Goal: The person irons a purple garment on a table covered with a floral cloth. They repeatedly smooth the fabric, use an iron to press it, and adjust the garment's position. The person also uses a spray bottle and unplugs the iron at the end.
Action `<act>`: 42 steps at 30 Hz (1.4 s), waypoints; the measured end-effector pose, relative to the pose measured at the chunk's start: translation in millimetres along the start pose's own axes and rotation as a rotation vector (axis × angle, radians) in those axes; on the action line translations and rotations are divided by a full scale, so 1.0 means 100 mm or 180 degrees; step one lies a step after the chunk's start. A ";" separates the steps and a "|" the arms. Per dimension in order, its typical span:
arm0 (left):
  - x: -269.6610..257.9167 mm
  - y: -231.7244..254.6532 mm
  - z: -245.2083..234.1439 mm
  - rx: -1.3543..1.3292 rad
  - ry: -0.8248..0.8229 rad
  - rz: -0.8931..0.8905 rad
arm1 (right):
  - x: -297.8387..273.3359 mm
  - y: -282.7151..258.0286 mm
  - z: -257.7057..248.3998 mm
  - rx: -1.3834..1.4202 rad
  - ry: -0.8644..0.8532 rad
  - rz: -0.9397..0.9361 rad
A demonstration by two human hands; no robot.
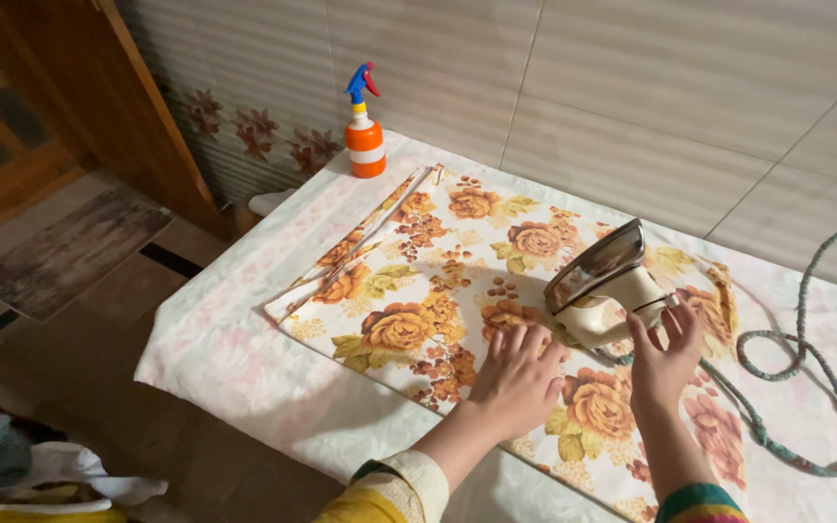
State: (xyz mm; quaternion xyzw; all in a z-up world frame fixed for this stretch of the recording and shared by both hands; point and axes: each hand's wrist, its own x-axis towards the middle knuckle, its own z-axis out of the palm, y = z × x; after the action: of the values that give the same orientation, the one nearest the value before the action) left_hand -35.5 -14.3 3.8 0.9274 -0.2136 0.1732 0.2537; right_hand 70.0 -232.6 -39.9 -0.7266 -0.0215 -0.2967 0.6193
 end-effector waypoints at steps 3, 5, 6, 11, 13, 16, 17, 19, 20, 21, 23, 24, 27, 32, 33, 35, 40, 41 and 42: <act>-0.03 0.01 -0.01 -0.0077 0.0023 -0.0049 | -0.03 -0.20 -0.04 -0.0577 -0.0157 -0.0182; -0.03 0.02 -0.03 -0.0145 0.0018 -0.0079 | -0.07 -0.32 -0.08 -0.1093 -0.0268 -0.0399; -0.02 0.03 -0.03 -0.0136 0.0021 -0.0064 | -0.11 -0.36 -0.10 -0.1351 -0.0331 -0.0542; 0.04 0.16 -0.03 -0.0307 -0.0129 -0.0131 | -0.33 -0.54 -0.16 -0.2319 -0.0605 -0.1027; 0.06 0.19 -0.01 -0.0252 -0.0180 -0.0083 | -0.40 -0.57 -0.16 -0.2602 -0.0655 -0.0935; 0.09 0.20 0.03 -0.0253 -0.0208 0.0052 | -0.40 -0.61 -0.18 -0.2905 -0.0637 -0.0957; 0.11 0.20 0.04 -0.0229 -0.0170 0.0138 | -0.39 -0.63 -0.20 -0.2937 -0.0664 -0.0912; 0.13 0.19 0.03 -0.0183 -0.0098 0.0308 | -0.41 -0.66 -0.21 -0.2999 -0.0717 -0.0815; 0.13 0.21 0.02 -0.0269 -0.0167 0.0281 | -0.42 -0.67 -0.21 -0.3087 -0.0731 -0.0703; 0.12 0.23 0.00 -0.0352 -0.0234 0.0263 | -0.41 -0.69 -0.20 -0.3173 -0.0733 -0.0591; 0.16 0.29 -0.03 -0.0464 -0.0339 0.0309 | -0.39 -0.71 -0.21 -0.3316 -0.0727 -0.0489; 0.18 0.31 -0.04 -0.0494 -0.0375 0.0371 | -0.39 -0.72 -0.20 -0.3376 -0.0720 -0.0501; 0.25 0.35 -0.06 -0.0459 -0.0262 0.0578 | -0.36 -0.71 -0.20 -0.3523 -0.0725 -0.0553; 0.35 0.46 -0.05 -0.0355 -0.0416 0.0750 | -0.34 -0.69 -0.23 -0.3678 -0.0794 -0.0841; 0.34 0.49 -0.05 -0.0470 -0.0366 0.0785 | -0.34 -0.69 -0.24 -0.3747 -0.0820 -0.0884; 0.37 0.55 -0.05 -0.0595 -0.0219 0.0863 | -0.33 -0.72 -0.26 -0.3760 -0.0910 -0.1083; 0.58 0.76 0.02 -0.0479 0.0073 0.0972 | -0.26 -0.84 -0.29 -0.3626 -0.1144 -0.1651; 0.65 0.81 0.03 -0.0390 0.0107 0.0976 | -0.22 -0.87 -0.28 -0.3776 -0.1386 -0.1603; 0.72 0.88 0.05 -0.0301 0.0142 0.0979 | -0.18 -0.89 -0.27 -0.3924 -0.1629 -0.1549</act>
State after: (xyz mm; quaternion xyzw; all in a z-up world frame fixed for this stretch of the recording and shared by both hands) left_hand -15.8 -107.9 65.3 0.8666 -0.3553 0.2204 0.2722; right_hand 8.7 -230.7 32.5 -0.9662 -0.1562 -0.2048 -0.0130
